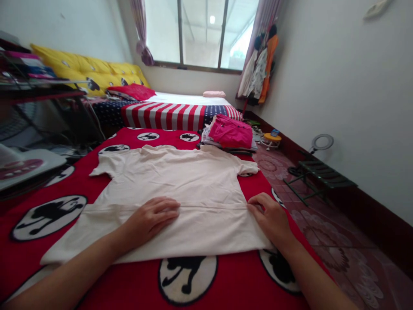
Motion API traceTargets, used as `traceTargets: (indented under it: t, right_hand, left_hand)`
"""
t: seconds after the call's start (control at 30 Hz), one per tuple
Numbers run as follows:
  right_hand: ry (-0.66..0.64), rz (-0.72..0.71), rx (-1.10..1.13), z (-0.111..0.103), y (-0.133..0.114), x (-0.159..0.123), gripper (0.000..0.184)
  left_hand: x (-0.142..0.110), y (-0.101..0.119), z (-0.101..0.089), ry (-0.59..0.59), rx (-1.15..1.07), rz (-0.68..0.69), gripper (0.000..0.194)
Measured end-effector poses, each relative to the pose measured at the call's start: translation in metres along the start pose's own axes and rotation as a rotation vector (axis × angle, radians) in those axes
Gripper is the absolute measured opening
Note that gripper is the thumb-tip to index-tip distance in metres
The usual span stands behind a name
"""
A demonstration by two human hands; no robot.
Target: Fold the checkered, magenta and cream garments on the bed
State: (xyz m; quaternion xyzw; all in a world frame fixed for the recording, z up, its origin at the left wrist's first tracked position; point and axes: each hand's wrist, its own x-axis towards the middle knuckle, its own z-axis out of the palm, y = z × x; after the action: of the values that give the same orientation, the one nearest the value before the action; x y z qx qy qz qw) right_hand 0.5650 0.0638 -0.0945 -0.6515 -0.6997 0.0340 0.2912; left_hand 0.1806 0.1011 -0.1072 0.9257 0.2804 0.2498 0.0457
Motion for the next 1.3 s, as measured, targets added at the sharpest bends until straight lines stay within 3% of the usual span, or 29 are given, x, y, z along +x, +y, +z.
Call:
traceTargets:
  t: [0.07,0.13,0.2,0.3,0.5,0.7,0.83,0.97,1.13,1.23,1.3]
  right_hand:
    - [0.083,0.023,-0.037,-0.008,0.005,-0.005,0.025]
    - [0.059,0.152,-0.109,-0.019,0.011,-0.014,0.032]
    - [-0.104,0.276,-0.133,-0.030,0.015,-0.027,0.039]
    - [-0.308,0.314,-0.008,-0.038,0.010,-0.047,0.044]
    - [-0.118,0.282,0.286,-0.026,-0.016,-0.064,0.025]
    - [-0.111,0.420,0.700,-0.015,-0.018,-0.048,0.042]
    - [-0.089,0.420,0.783,-0.005,-0.013,-0.034,0.060]
    - [-0.038,0.426,0.790,-0.002,-0.011,-0.027,0.055]
    - [0.028,0.476,0.896,0.001,-0.008,-0.018,0.058]
    - [0.024,0.497,0.868,0.009,0.001,-0.012,0.065]
    - [0.058,0.483,0.810,0.011,0.006,-0.012,0.067]
  left_hand:
    - [0.001,0.002,-0.001,-0.053,-0.006,-0.001,0.028]
    - [0.001,0.002,0.000,-0.058,0.001,-0.024,0.031]
    - [0.001,0.003,0.002,-0.034,-0.002,-0.017,0.028]
    - [0.003,0.007,0.004,0.011,-0.022,0.002,0.024]
    - [0.005,0.012,0.008,-0.032,-0.019,-0.060,0.041]
    - [0.010,0.009,0.003,-0.028,0.040,-0.283,0.061]
    - [0.017,0.005,0.002,-0.017,0.118,-0.404,0.044]
    - [0.018,0.003,0.003,-0.042,0.063,-0.405,0.027]
    - [0.015,0.007,0.000,0.052,0.088,-0.441,0.021]
    - [0.014,0.006,0.002,0.041,0.142,-0.521,0.021]
    - [0.013,0.003,0.003,0.059,0.145,-0.501,0.019]
